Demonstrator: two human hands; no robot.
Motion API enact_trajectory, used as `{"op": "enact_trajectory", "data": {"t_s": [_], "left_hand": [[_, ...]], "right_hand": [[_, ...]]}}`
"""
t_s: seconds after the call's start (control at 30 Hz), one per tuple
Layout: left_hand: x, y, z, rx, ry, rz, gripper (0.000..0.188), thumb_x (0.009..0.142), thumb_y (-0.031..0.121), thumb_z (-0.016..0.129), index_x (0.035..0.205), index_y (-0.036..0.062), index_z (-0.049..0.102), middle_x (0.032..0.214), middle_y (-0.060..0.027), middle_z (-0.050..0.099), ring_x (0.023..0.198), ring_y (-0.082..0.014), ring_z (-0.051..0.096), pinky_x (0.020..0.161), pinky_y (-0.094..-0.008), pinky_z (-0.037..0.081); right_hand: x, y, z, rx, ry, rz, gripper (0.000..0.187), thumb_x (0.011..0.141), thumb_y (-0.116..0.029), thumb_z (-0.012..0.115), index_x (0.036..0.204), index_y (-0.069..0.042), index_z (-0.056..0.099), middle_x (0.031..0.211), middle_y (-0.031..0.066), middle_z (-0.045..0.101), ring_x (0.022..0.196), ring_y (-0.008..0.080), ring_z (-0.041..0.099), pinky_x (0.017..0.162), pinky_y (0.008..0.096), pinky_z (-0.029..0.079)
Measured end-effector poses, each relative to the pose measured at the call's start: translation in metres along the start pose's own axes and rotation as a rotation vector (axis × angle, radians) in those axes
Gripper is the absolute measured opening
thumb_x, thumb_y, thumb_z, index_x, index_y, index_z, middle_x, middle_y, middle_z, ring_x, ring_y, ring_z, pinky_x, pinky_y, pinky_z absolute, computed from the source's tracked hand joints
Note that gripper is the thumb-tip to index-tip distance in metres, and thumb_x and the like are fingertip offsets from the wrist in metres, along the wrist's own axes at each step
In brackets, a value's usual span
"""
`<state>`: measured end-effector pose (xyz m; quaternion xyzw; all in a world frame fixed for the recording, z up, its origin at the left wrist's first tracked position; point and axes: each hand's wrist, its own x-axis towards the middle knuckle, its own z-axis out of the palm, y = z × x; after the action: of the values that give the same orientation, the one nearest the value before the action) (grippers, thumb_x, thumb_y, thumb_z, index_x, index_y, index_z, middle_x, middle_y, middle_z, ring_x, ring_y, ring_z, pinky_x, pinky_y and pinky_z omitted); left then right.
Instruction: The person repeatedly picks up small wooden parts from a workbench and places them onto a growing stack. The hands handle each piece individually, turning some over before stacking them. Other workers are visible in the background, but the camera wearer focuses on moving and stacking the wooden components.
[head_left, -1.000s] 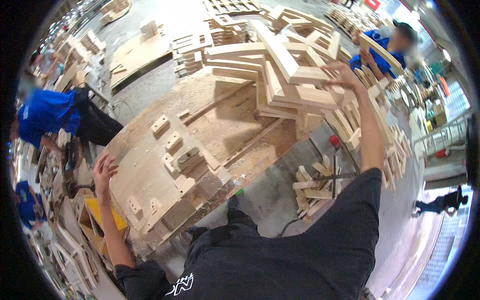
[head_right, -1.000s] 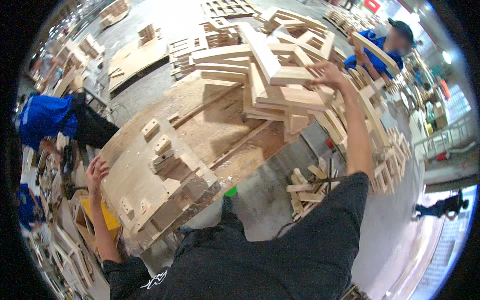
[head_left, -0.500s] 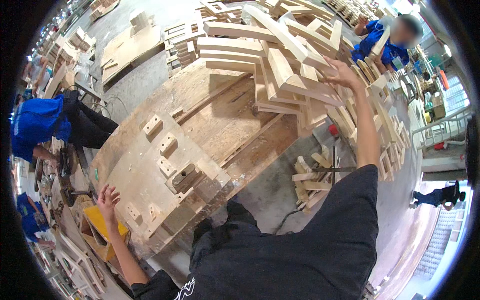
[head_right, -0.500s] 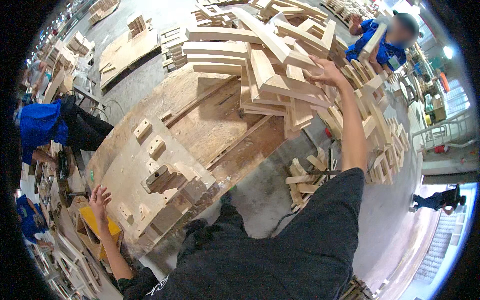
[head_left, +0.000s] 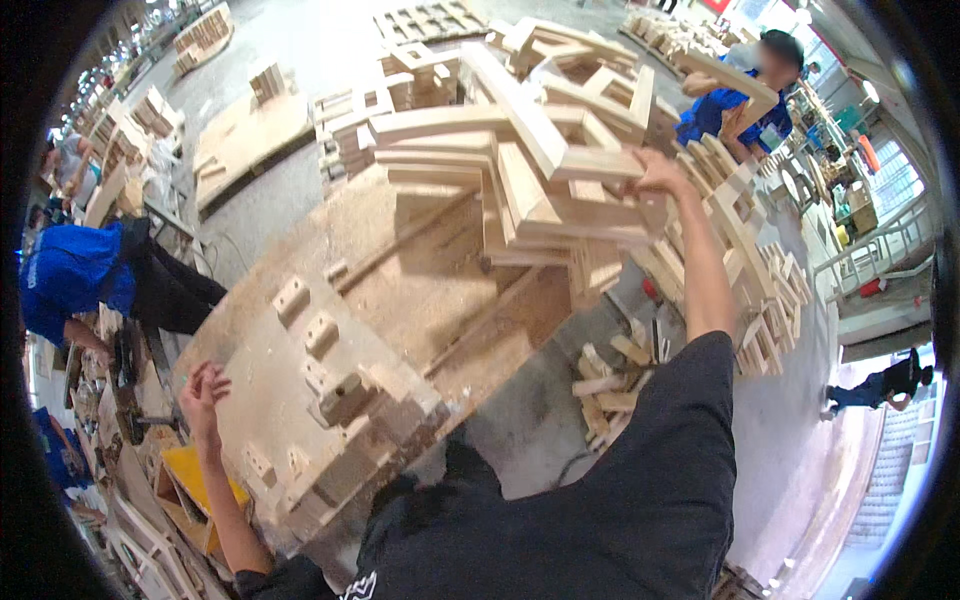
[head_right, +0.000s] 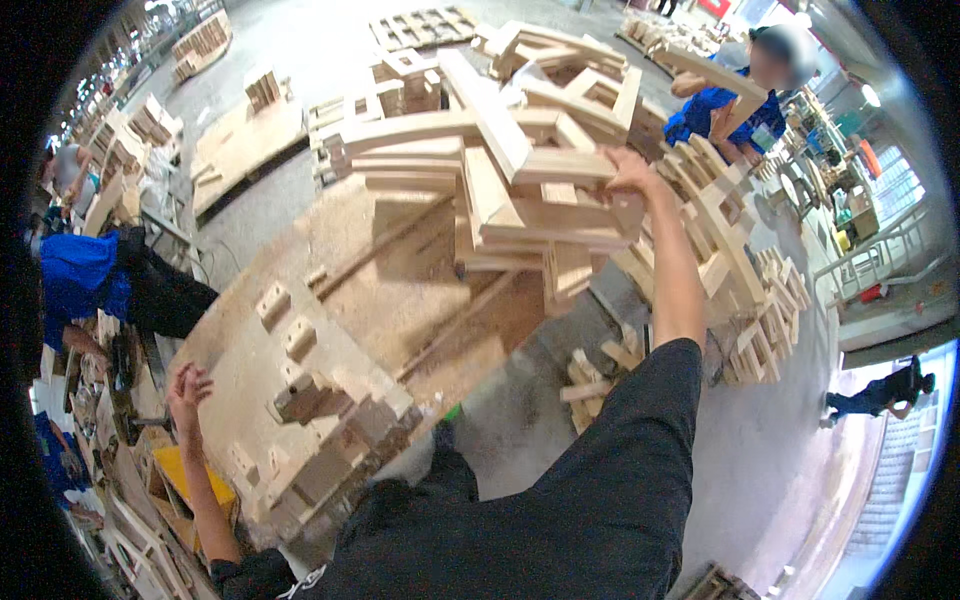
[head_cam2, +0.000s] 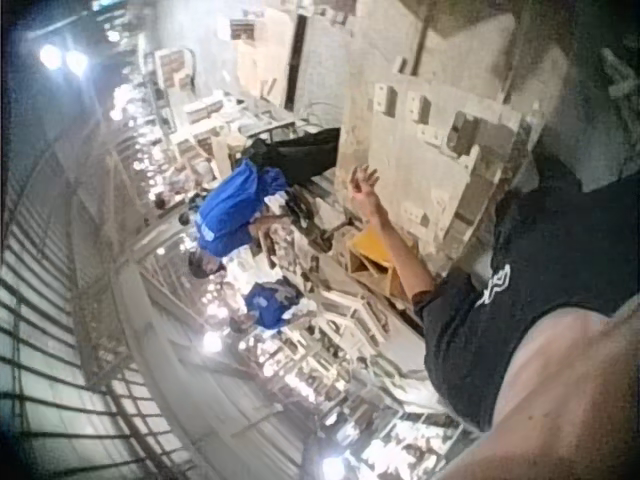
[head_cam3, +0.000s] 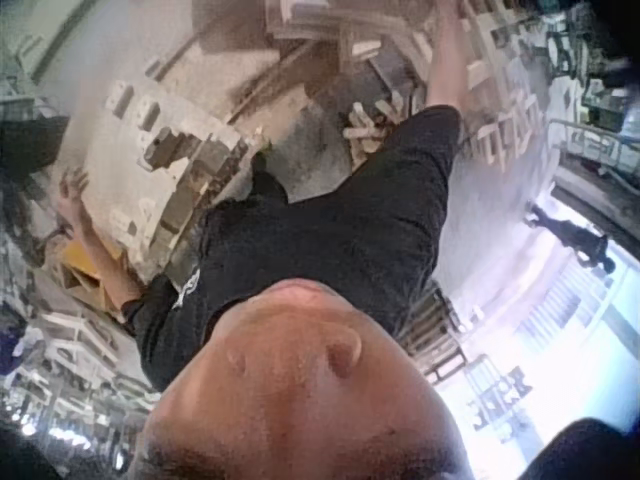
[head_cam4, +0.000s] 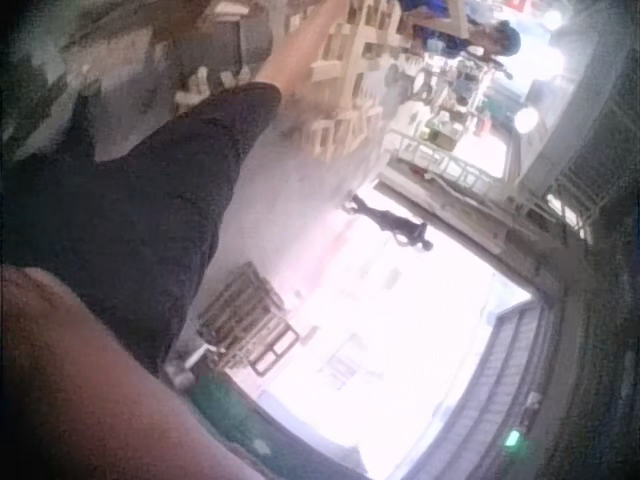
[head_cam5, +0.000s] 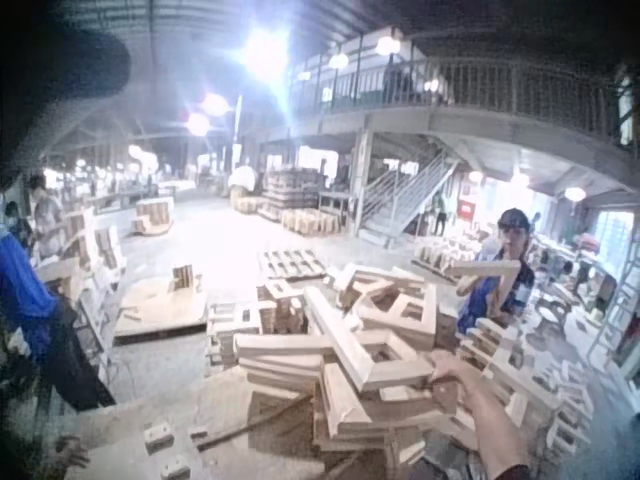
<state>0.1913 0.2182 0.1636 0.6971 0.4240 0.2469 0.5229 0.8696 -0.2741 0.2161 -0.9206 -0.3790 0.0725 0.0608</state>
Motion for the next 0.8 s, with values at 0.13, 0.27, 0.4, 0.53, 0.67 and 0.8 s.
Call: {"op": "enact_trajectory", "data": {"t_s": [0.13,0.27,0.4,0.53,0.67,0.8], "left_hand": [[-0.003,0.010,0.004,0.081,0.018,-0.029,0.036,0.097,0.028,0.059,0.123,0.0036,0.057,0.104,-0.0107,0.068,0.082,-0.0167,0.068,0.068,-0.0274,0.053],[-0.019,0.002,-0.003,0.068,0.059,-0.052,0.037,0.095,0.030,0.060,0.122,0.0038,0.059,0.101,-0.0100,0.068,0.081,-0.0171,0.067,0.068,-0.0278,0.053],[-0.028,0.001,-0.017,0.105,0.101,-0.081,0.038,0.095,0.031,0.061,0.122,0.0046,0.060,0.102,-0.0099,0.068,0.081,-0.0165,0.067,0.068,-0.0282,0.052],[-0.027,-0.003,-0.014,0.089,0.113,-0.097,0.037,0.095,0.030,0.060,0.121,0.0039,0.060,0.102,-0.0099,0.068,0.082,-0.0168,0.067,0.069,-0.0280,0.052],[-0.023,-0.014,-0.003,0.047,0.067,-0.090,0.035,0.096,0.027,0.059,0.122,0.0032,0.058,0.102,-0.0109,0.068,0.083,-0.0168,0.067,0.071,-0.0284,0.052],[-0.019,-0.018,0.004,0.027,0.011,-0.064,0.036,0.096,0.027,0.059,0.122,0.0031,0.058,0.103,-0.0108,0.068,0.083,-0.0160,0.067,0.072,-0.0286,0.052]], "right_hand": [[0.015,-0.004,0.002,-0.048,-0.179,0.180,0.084,0.047,-0.033,0.082,0.125,-0.017,0.053,0.121,0.0162,0.063,0.121,0.0361,0.053,0.104,0.0396,0.042],[0.016,-0.008,-0.003,-0.125,-0.130,0.195,0.082,0.049,-0.027,0.083,0.123,-0.014,0.050,0.119,0.0177,0.063,0.119,0.0359,0.054,0.099,0.0408,0.044],[0.002,-0.022,0.010,0.002,-0.086,0.108,0.074,0.051,-0.024,0.082,0.117,-0.009,0.052,0.112,0.0200,0.064,0.108,0.0373,0.060,0.091,0.0442,0.047],[-0.026,-0.034,0.020,0.069,0.079,0.073,0.070,0.054,-0.029,0.083,0.115,-0.010,0.053,0.105,0.0194,0.065,0.102,0.0378,0.062,0.087,0.0460,0.047],[-0.048,-0.053,0.043,-0.050,0.250,0.132,0.072,0.054,-0.036,0.083,0.116,-0.014,0.054,0.101,0.0174,0.062,0.101,0.0386,0.057,0.090,0.0472,0.044],[-0.073,-0.063,0.048,-0.065,0.280,0.154,0.074,0.053,-0.032,0.085,0.117,-0.013,0.054,0.101,0.0176,0.060,0.103,0.0384,0.055,0.091,0.0468,0.043]]}}
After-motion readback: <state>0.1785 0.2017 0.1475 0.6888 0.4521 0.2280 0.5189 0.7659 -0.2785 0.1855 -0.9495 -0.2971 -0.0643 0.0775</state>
